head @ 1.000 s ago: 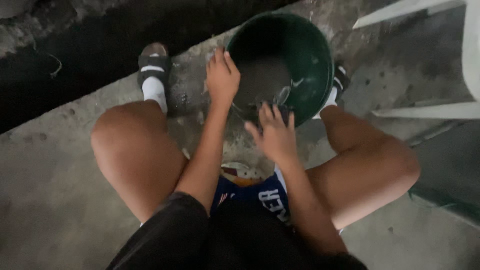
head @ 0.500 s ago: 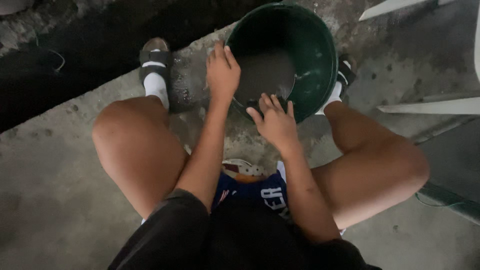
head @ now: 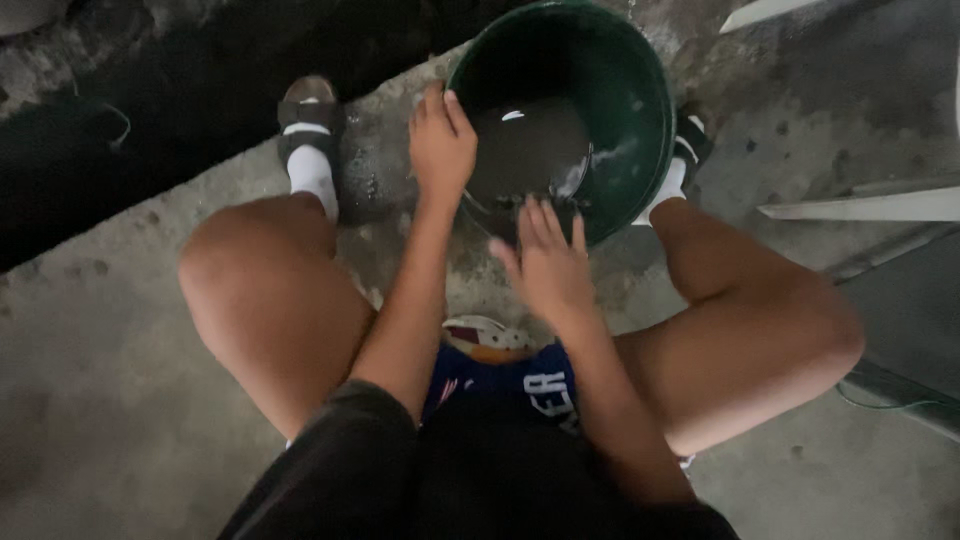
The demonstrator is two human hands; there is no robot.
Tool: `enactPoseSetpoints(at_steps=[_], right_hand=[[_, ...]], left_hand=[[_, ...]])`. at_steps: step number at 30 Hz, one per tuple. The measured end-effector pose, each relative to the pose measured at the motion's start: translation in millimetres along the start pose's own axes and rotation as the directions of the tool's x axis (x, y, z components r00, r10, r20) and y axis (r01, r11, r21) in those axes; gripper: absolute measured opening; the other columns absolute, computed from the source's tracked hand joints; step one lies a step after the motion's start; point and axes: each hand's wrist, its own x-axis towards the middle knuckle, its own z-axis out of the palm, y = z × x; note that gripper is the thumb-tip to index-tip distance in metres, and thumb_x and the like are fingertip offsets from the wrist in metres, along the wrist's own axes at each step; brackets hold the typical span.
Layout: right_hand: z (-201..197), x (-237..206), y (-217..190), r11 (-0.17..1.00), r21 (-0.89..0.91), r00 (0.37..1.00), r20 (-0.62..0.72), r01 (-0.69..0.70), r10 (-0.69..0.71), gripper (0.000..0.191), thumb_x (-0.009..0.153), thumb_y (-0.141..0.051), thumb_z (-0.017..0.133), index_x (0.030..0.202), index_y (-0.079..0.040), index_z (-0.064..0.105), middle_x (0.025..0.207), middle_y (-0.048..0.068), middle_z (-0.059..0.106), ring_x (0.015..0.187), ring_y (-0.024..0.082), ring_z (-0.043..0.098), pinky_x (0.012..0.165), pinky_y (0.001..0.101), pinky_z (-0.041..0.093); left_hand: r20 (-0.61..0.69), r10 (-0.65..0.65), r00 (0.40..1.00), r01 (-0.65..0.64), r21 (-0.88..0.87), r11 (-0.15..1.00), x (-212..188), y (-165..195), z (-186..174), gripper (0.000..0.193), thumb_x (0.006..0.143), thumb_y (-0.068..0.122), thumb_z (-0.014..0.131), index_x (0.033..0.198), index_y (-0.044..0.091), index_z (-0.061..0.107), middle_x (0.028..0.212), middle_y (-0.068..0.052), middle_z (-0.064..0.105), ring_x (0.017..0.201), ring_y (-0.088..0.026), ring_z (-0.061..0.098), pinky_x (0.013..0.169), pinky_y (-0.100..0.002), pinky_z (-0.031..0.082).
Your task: The person sits on the floor and scrubs a small metal object with a sponge inside a green bucket of water. They repeatedly dip the object and sponge into the water, scrubbing different sides and rinsing the sponge throughout the clip.
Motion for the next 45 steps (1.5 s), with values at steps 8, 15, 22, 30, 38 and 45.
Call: enactPoseSetpoints(at_steps=[8, 15, 22, 30, 38, 45], right_hand=[[1.9, 9.4, -0.1, 0.999, 0.028, 0.999, -0.039, -0.017, 0.018, 0.075, 0.104, -0.055, 0.043, 0.143, 0.008, 0.052, 0.155, 0.024, 0.048, 0.147, 0.036, 0.041, 0.120, 0.0624, 0.020], [-2.3, -21.2, 0.6, 0.991, -0.090, 0.994, -0.047, 0.099, -0.103, 0.076, 0.104, -0.055, 0.046, 0.140, 0.011, 0.054, 0.151, 0.027, 0.050, 0.145, 0.038, 0.042, 0.119, 0.0606, 0.023], [9.9, 10.7, 0.9, 0.999, 0.000, 0.991, -0.128, 0.044, -0.044, 0.075, 0.106, -0.054, 0.046, 0.140, 0.013, 0.055, 0.150, 0.029, 0.052, 0.144, 0.039, 0.045, 0.120, 0.0592, 0.026], [3.0, -10.0, -0.2, 0.995, -0.071, 0.997, -0.020, 0.068, -0.070, 0.078, 0.102, -0.056, 0.044, 0.137, 0.013, 0.052, 0.149, 0.030, 0.049, 0.144, 0.040, 0.043, 0.119, 0.0577, 0.024], [8.5, 0.8, 5.9, 0.990, -0.076, 0.993, -0.014, 0.115, -0.116, 0.082, 0.108, -0.056, 0.043, 0.142, 0.018, 0.047, 0.150, 0.036, 0.047, 0.144, 0.043, 0.042, 0.121, 0.0544, 0.025], [-2.3, 12.8, 2.3, 0.998, 0.065, 1.000, 0.016, 0.022, -0.023, 0.079, 0.106, -0.055, 0.039, 0.143, 0.013, 0.047, 0.155, 0.030, 0.043, 0.149, 0.040, 0.037, 0.122, 0.0551, 0.022]], left_hand=[[0.039, -0.037, 0.999, 0.037, 0.007, 0.999, 2.6, 2.2, -1.5, 0.041, 0.108, 0.031, 0.044, 0.136, 0.005, 0.058, 0.124, -0.023, 0.067, 0.114, -0.046, 0.061, 0.094, -0.055, 0.051], [0.120, -0.098, 0.988, 0.096, 0.019, 0.995, 5.2, 6.0, -4.4, 0.042, 0.107, 0.030, 0.044, 0.137, 0.004, 0.057, 0.120, -0.025, 0.066, 0.113, -0.047, 0.061, 0.091, -0.057, 0.050], [0.031, -0.027, 0.999, 0.027, -0.002, 1.000, 2.2, 1.6, 0.0, 0.039, 0.110, 0.031, 0.044, 0.137, 0.006, 0.058, 0.125, -0.023, 0.068, 0.117, -0.046, 0.062, 0.098, -0.055, 0.052], [0.112, -0.068, 0.991, 0.066, 0.022, 0.998, 5.3, 3.7, -4.9, 0.044, 0.108, 0.032, 0.044, 0.141, 0.005, 0.055, 0.125, -0.027, 0.066, 0.115, -0.048, 0.061, 0.096, -0.056, 0.050], [0.090, -0.066, 0.994, 0.065, 0.013, 0.998, 3.3, 2.7, -3.2, 0.042, 0.108, 0.030, 0.043, 0.139, 0.005, 0.056, 0.121, -0.024, 0.069, 0.114, -0.047, 0.062, 0.095, -0.055, 0.050], [0.026, 0.003, 1.000, -0.003, -0.008, 1.000, 0.2, -0.6, -1.6, 0.041, 0.109, 0.030, 0.043, 0.137, 0.005, 0.059, 0.123, -0.025, 0.069, 0.114, -0.046, 0.063, 0.097, -0.054, 0.051]])
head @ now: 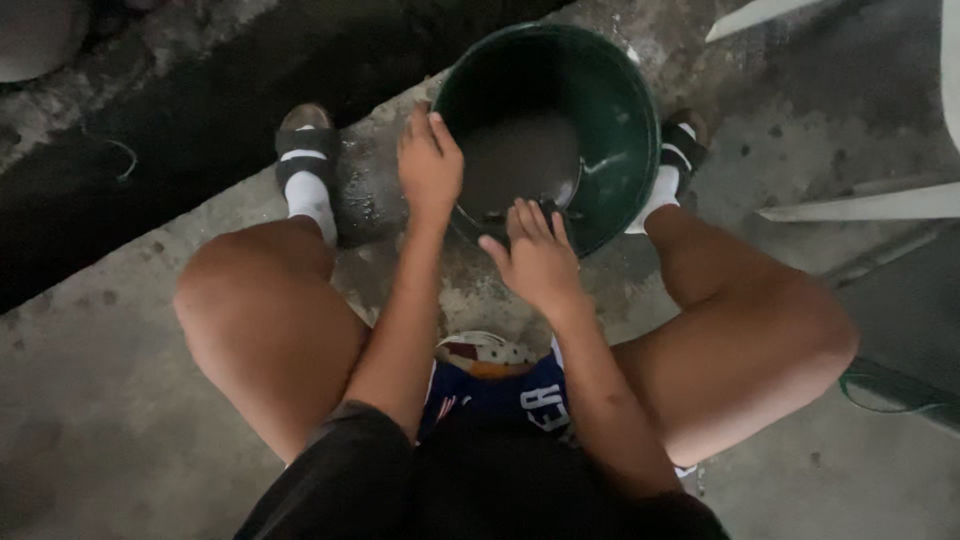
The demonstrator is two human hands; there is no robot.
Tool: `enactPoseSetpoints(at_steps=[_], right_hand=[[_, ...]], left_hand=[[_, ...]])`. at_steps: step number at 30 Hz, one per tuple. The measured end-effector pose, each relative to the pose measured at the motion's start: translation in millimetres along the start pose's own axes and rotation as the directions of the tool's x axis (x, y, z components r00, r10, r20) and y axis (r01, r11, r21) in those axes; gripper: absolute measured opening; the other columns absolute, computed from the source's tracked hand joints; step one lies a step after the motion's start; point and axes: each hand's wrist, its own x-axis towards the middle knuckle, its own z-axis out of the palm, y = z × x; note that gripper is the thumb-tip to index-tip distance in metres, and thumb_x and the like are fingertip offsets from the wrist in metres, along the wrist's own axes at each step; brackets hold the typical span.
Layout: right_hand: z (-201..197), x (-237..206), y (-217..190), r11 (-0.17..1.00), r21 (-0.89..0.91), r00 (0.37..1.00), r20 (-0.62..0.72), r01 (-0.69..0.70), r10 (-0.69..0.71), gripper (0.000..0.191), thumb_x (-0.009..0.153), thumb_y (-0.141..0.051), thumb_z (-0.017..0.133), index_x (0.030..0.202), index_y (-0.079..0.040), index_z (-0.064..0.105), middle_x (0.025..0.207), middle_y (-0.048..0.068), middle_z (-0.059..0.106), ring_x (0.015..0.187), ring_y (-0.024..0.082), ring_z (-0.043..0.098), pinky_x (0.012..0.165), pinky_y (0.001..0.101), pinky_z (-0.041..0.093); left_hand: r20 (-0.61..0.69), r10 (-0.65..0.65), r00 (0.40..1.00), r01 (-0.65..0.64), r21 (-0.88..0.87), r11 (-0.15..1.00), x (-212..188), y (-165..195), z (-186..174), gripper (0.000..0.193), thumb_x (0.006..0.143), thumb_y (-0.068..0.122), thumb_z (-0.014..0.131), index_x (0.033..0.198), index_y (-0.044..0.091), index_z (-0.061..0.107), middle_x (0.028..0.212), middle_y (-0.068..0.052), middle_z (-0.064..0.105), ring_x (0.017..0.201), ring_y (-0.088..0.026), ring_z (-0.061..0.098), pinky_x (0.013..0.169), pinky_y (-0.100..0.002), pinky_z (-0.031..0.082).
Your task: The person sits on the floor and scrubs a small metal object with a sponge inside a green bucket of water. They repeatedly dip the object and sponge into the water, scrubbing different sides and rinsing the sponge throughout the clip.
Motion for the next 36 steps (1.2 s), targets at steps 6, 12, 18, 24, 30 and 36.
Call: enactPoseSetpoints(at_steps=[6, 12, 18, 24, 30, 36], right_hand=[[-6.3, -20.1, 7.0, 0.999, -0.040, 0.996, 0.092, 0.010, -0.006, 0.083, 0.104, -0.057, 0.040, 0.144, 0.015, 0.044, 0.154, 0.031, 0.040, 0.147, 0.040, 0.035, 0.121, 0.0533, 0.021], [2.2, -0.9, 5.9, 0.999, 0.033, 0.999, -0.024, 0.030, -0.030, 0.081, 0.106, -0.056, 0.042, 0.144, 0.015, 0.046, 0.157, 0.031, 0.041, 0.150, 0.041, 0.036, 0.123, 0.0530, 0.023], [-12.1, -31.5, 2.9, 0.999, 0.029, 0.994, 0.104, 0.023, -0.026, 0.073, 0.097, -0.041, 0.056, 0.144, 0.013, 0.045, 0.156, 0.028, 0.039, 0.147, 0.038, 0.035, 0.119, 0.0500, 0.024], [-55.4, -73.8, 9.2, 0.984, 0.160, 0.993, 0.076, 0.080, -0.093, 0.071, 0.082, 0.013, 0.054, 0.151, -0.005, 0.048, 0.163, 0.011, 0.042, 0.151, 0.029, 0.039, 0.124, 0.0421, 0.031], [-132.8, -86.8, 5.5, 0.948, 0.296, 0.992, 0.084, -0.116, 0.095, 0.072, 0.083, 0.015, 0.052, 0.150, -0.012, 0.051, 0.158, 0.009, 0.046, 0.143, 0.024, 0.043, 0.116, 0.0418, 0.033], [-192.7, -75.0, 45.7, 0.944, 0.291, 0.833, -0.552, 0.152, 0.036, 0.029, 0.110, 0.007, 0.057, 0.136, -0.004, 0.065, 0.138, 0.015, 0.070, 0.127, 0.024, 0.070, 0.106, 0.0333, 0.056]], left_hand=[[0.070, 0.020, 0.997, -0.017, -0.045, 0.999, 0.7, -2.2, -2.5, 0.045, 0.111, 0.031, 0.042, 0.142, 0.002, 0.055, 0.130, -0.027, 0.065, 0.118, -0.048, 0.060, 0.100, -0.056, 0.047], [0.091, -0.074, 0.993, 0.074, 0.003, 0.997, -2.7, -2.2, -2.8, 0.047, 0.111, 0.035, 0.038, 0.144, 0.006, 0.056, 0.130, -0.023, 0.068, 0.121, -0.044, 0.062, 0.103, -0.053, 0.050], [0.037, 0.002, 0.999, -0.003, 0.016, 1.000, 1.4, -3.1, -0.2, 0.046, 0.110, 0.033, 0.041, 0.140, 0.002, 0.056, 0.126, -0.026, 0.067, 0.116, -0.047, 0.061, 0.096, -0.055, 0.048], [0.031, -0.030, 0.999, 0.030, -0.027, 0.999, -1.7, -9.5, 4.5, 0.043, 0.109, 0.032, 0.042, 0.137, 0.006, 0.060, 0.122, -0.023, 0.070, 0.113, -0.045, 0.065, 0.096, -0.053, 0.051], [0.060, -0.035, 0.998, 0.037, -0.023, 0.999, 0.2, -13.5, 3.5, 0.041, 0.111, 0.031, 0.042, 0.137, 0.005, 0.060, 0.126, -0.025, 0.068, 0.116, -0.046, 0.063, 0.099, -0.053, 0.050], [-0.176, 0.401, 0.899, -0.382, 0.133, 0.915, -13.9, 13.7, -19.9, 0.032, 0.105, 0.013, 0.055, 0.135, 0.003, 0.060, 0.134, -0.025, 0.063, 0.124, -0.045, 0.058, 0.105, -0.051, 0.047]])
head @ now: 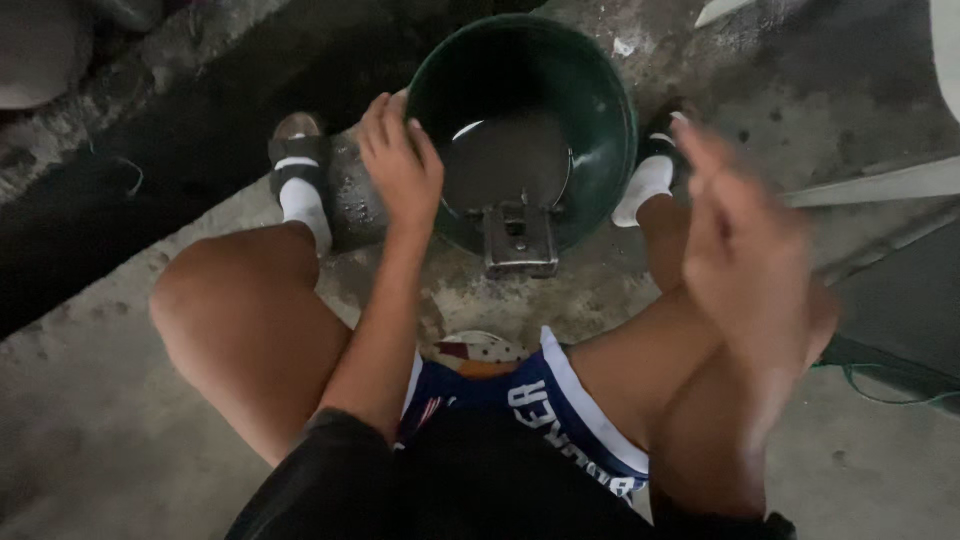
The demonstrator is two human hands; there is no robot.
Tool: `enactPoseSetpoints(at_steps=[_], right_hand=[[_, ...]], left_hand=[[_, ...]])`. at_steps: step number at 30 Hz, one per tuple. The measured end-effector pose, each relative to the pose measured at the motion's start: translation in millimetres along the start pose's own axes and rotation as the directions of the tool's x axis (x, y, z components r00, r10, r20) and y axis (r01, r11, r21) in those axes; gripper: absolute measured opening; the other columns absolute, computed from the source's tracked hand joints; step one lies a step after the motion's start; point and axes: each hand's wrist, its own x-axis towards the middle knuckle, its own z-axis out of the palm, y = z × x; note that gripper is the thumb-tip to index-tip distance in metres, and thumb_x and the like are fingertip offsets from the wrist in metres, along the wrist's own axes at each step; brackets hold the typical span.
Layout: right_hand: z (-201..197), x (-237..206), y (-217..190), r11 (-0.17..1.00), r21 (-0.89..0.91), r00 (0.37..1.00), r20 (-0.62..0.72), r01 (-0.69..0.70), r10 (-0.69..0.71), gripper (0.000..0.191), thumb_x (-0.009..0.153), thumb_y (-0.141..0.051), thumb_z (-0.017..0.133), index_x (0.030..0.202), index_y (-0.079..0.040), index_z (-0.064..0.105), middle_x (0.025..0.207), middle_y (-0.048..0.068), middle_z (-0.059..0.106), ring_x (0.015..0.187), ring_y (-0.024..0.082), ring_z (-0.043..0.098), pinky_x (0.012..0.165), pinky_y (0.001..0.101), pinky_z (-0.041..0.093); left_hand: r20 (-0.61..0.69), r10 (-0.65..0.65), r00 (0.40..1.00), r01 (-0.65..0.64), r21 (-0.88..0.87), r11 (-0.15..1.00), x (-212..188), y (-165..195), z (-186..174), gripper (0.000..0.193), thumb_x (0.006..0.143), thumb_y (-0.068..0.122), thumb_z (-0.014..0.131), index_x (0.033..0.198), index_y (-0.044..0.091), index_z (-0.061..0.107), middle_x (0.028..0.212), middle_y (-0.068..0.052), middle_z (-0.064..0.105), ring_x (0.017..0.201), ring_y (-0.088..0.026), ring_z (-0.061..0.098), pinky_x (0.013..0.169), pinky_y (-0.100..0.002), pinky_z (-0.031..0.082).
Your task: The person sits on the floor and scrubs a small metal object with a sponge inside a green bucket of water. They repeatedly dip the object and sponge into the water, scrubbing different sides and rinsing the sponge throughout the clip.
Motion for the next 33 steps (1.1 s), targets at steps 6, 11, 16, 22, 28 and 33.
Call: enactPoseSetpoints(at_steps=[6, 11, 16, 22, 28, 33], right_hand=[[25.9, 16.9, 15.6, 0.996, 0.091, 0.987, -0.156, -0.016, 0.030, 0.032, 0.113, 0.006, 0.056, 0.140, -0.005, 0.066, 0.136, 0.018, 0.071, 0.125, 0.025, 0.070, 0.106, 0.0321, 0.056], [33.2, 3.5, 18.3, 0.976, 0.202, 0.992, -0.080, -0.077, 0.095, 0.031, 0.110, 0.003, 0.056, 0.138, -0.006, 0.066, 0.134, 0.018, 0.071, 0.115, 0.024, 0.075, 0.088, 0.0300, 0.057], [31.7, 6.7, 15.9, 0.970, 0.237, 0.995, -0.058, -0.063, 0.078, 0.029, 0.110, 0.000, 0.056, 0.136, -0.005, 0.065, 0.135, 0.018, 0.070, 0.114, 0.025, 0.075, 0.088, 0.0298, 0.057], [35.0, 2.5, 8.9, 0.976, 0.215, 0.999, -0.035, -0.008, 0.016, 0.028, 0.109, 0.000, 0.055, 0.136, -0.004, 0.065, 0.135, 0.019, 0.069, 0.120, 0.030, 0.072, 0.095, 0.0331, 0.057], [38.4, -2.1, 15.4, 0.994, 0.109, 1.000, -0.012, -0.027, 0.029, 0.031, 0.107, 0.001, 0.055, 0.135, -0.003, 0.066, 0.133, 0.021, 0.069, 0.120, 0.036, 0.069, 0.097, 0.0376, 0.055], [46.1, 3.5, 23.9, 0.978, 0.167, 0.992, 0.002, -0.123, 0.125, 0.030, 0.105, 0.001, 0.055, 0.133, -0.004, 0.066, 0.128, 0.022, 0.070, 0.113, 0.033, 0.072, 0.093, 0.0333, 0.054]], left_hand=[[0.778, 0.045, 0.627, 0.041, -0.091, 0.995, -22.9, 48.6, 6.9, 0.037, 0.099, 0.029, 0.062, 0.126, 0.003, 0.064, 0.131, -0.022, 0.063, 0.125, -0.041, 0.058, 0.109, -0.049, 0.046], [0.943, -0.002, 0.333, -0.042, 0.018, 0.999, -62.4, 81.1, 1.4, 0.065, 0.108, 0.043, 0.037, 0.155, -0.001, 0.033, 0.163, -0.023, 0.031, 0.152, -0.041, 0.025, 0.123, -0.052, 0.018], [0.961, -0.013, 0.276, -0.094, 0.041, 0.995, -72.2, 98.2, -32.3, 0.062, 0.107, 0.040, 0.026, 0.160, 0.009, 0.026, 0.168, -0.014, 0.020, 0.155, -0.038, 0.013, 0.123, -0.054, 0.009], [0.894, 0.206, 0.399, -0.264, -0.103, 0.959, -88.1, 117.5, -75.5, 0.060, 0.106, 0.033, 0.038, 0.157, 0.002, 0.035, 0.167, -0.017, 0.031, 0.154, -0.040, 0.026, 0.125, -0.053, 0.019], [0.907, 0.259, 0.332, -0.451, -0.089, 0.888, -77.0, 151.6, -126.4, 0.065, 0.100, 0.030, 0.049, 0.151, -0.008, 0.039, 0.163, -0.029, 0.032, 0.152, -0.041, 0.031, 0.120, -0.050, 0.032], [0.993, 0.117, -0.026, -0.302, -0.119, 0.946, 9.9, 166.2, -132.2, 0.055, 0.088, 0.029, 0.061, 0.136, 0.001, 0.056, 0.147, -0.022, 0.051, 0.131, -0.040, 0.052, 0.103, -0.057, 0.046]])
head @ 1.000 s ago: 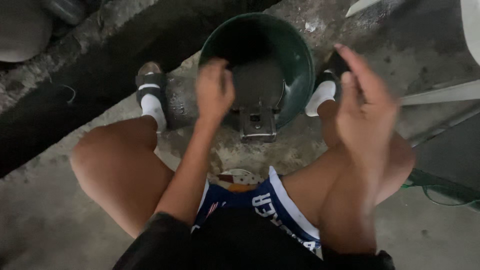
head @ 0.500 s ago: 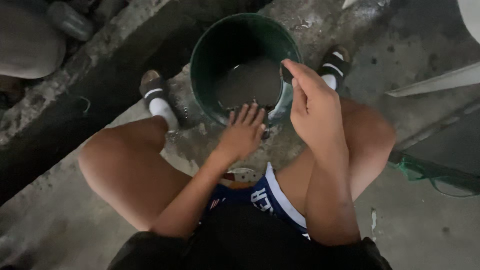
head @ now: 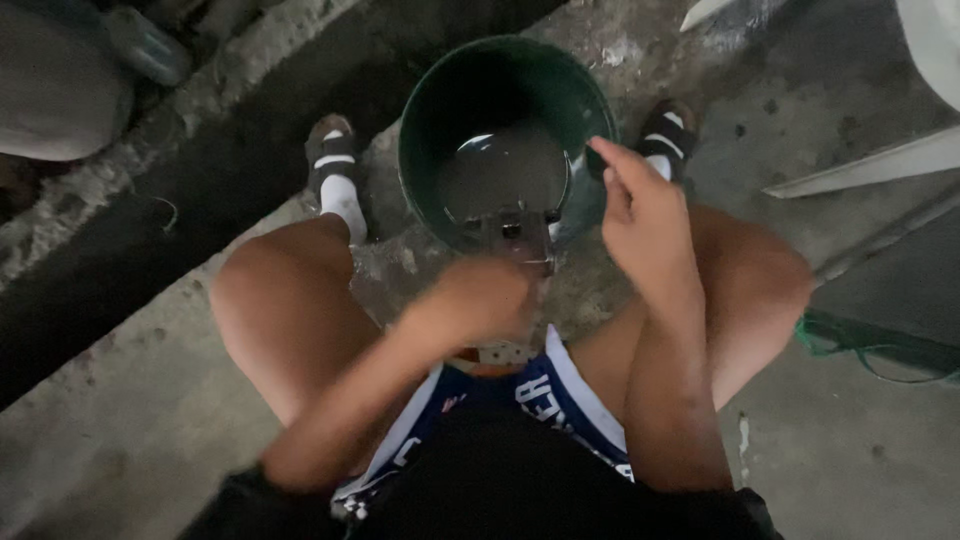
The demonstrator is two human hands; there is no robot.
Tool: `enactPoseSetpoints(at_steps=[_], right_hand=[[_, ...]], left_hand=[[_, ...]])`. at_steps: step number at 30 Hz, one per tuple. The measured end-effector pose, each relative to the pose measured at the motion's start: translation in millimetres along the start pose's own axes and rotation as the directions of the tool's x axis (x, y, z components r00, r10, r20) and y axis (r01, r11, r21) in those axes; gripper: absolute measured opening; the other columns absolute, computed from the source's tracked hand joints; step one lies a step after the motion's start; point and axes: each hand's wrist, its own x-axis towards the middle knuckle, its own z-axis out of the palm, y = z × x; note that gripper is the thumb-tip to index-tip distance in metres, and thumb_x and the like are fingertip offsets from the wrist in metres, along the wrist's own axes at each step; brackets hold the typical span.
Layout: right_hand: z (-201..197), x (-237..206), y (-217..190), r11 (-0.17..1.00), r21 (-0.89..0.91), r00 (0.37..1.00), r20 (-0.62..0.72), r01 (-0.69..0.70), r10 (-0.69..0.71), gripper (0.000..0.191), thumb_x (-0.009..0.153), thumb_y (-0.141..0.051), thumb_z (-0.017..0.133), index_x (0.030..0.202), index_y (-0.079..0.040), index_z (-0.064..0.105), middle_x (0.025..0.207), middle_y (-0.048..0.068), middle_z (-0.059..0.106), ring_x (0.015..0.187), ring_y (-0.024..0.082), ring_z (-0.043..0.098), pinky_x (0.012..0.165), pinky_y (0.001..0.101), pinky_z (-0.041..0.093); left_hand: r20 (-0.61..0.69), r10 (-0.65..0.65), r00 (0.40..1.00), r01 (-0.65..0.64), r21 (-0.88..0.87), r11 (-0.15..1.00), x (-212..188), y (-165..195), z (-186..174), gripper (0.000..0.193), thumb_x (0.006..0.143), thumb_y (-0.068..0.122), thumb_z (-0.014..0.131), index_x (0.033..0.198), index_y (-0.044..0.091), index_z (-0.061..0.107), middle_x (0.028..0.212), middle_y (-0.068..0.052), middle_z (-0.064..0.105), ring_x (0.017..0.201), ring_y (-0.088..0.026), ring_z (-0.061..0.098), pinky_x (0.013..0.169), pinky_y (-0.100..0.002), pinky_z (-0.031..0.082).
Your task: The person sits on the floor and scrubs a small metal object with a sponge inside a green bucket of water. They repeatedly dip the object and sponge into the water, scrubbing different sides and rinsing the sponge throughout the clip.
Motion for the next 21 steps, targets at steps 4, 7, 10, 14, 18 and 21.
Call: enactPoseSetpoints(at_steps=[4, 7, 10, 14, 18, 21], right_hand=[[29.2, 31.7, 22.7, 0.975, -0.099, 0.975, 0.087, -0.197, 0.206, 0.029, 0.105, -0.001, 0.054, 0.129, -0.007, 0.069, 0.112, 0.023, 0.072, 0.092, 0.033, 0.071, 0.081, 0.0324, 0.051], [76.5, 76.6, 56.1, 0.958, -0.243, 0.965, 0.170, -0.155, 0.199, 0.039, 0.090, 0.004, 0.061, 0.127, -0.002, 0.069, 0.106, 0.026, 0.071, 0.095, 0.035, 0.070, 0.079, 0.0351, 0.053], [134.1, 128.0, 95.8, 0.916, -0.236, 0.813, 0.427, -0.323, 0.396, 0.037, 0.097, -0.019, 0.068, 0.129, -0.001, 0.065, 0.114, 0.025, 0.072, 0.097, 0.035, 0.072, 0.080, 0.0389, 0.055], [189.0, 167.2, 137.7, 0.908, -0.297, 0.575, 0.704, -0.296, 0.417, 0.044, 0.096, -0.024, 0.069, 0.134, -0.004, 0.061, 0.129, 0.022, 0.066, 0.112, 0.033, 0.065, 0.086, 0.0453, 0.054], [207.3, 178.8, 156.2, 0.846, -0.364, 0.542, 0.651, -0.390, 0.531, 0.042, 0.097, -0.027, 0.067, 0.133, -0.005, 0.063, 0.130, 0.019, 0.066, 0.113, 0.031, 0.065, 0.089, 0.0447, 0.053], [216.3, 172.9, 145.1, 0.820, -0.346, 0.537, 0.629, -0.455, 0.563, 0.042, 0.097, -0.029, 0.066, 0.132, -0.006, 0.064, 0.130, 0.017, 0.066, 0.114, 0.029, 0.065, 0.092, 0.0442, 0.053]], left_hand=[[-0.651, 0.154, 0.744, 0.052, 0.286, 0.957, 28.8, -44.3, -83.7, 0.041, 0.096, 0.031, 0.064, 0.122, -0.002, 0.064, 0.120, -0.025, 0.066, 0.109, -0.041, 0.064, 0.093, -0.056, 0.050], [-0.838, 0.169, 0.519, 0.174, 0.297, 0.939, 53.7, -64.1, -116.0, 0.049, 0.094, 0.031, 0.068, 0.126, -0.006, 0.063, 0.118, -0.027, 0.067, 0.105, -0.042, 0.064, 0.092, -0.057, 0.049], [-0.830, 0.145, 0.538, 0.168, 0.275, 0.947, 60.8, -78.5, -127.4, 0.054, 0.082, 0.028, 0.069, 0.124, -0.006, 0.063, 0.116, -0.028, 0.068, 0.107, -0.042, 0.065, 0.095, -0.053, 0.050], [-0.499, -0.138, 0.855, 0.127, -0.057, 0.990, 44.6, -91.2, -132.9, 0.051, 0.088, 0.028, 0.069, 0.122, -0.008, 0.061, 0.114, -0.029, 0.068, 0.108, -0.043, 0.065, 0.095, -0.052, 0.050], [-0.751, -0.167, 0.639, 0.262, 0.009, 0.965, 28.1, -104.6, -153.1, 0.048, 0.094, 0.028, 0.066, 0.126, -0.008, 0.062, 0.114, -0.029, 0.070, 0.107, -0.042, 0.068, 0.099, -0.050, 0.051], [-0.748, -0.189, 0.636, 0.279, -0.005, 0.960, 26.1, -114.4, -173.1, 0.048, 0.096, 0.031, 0.065, 0.124, -0.008, 0.063, 0.114, -0.028, 0.070, 0.108, -0.042, 0.068, 0.100, -0.050, 0.051]])
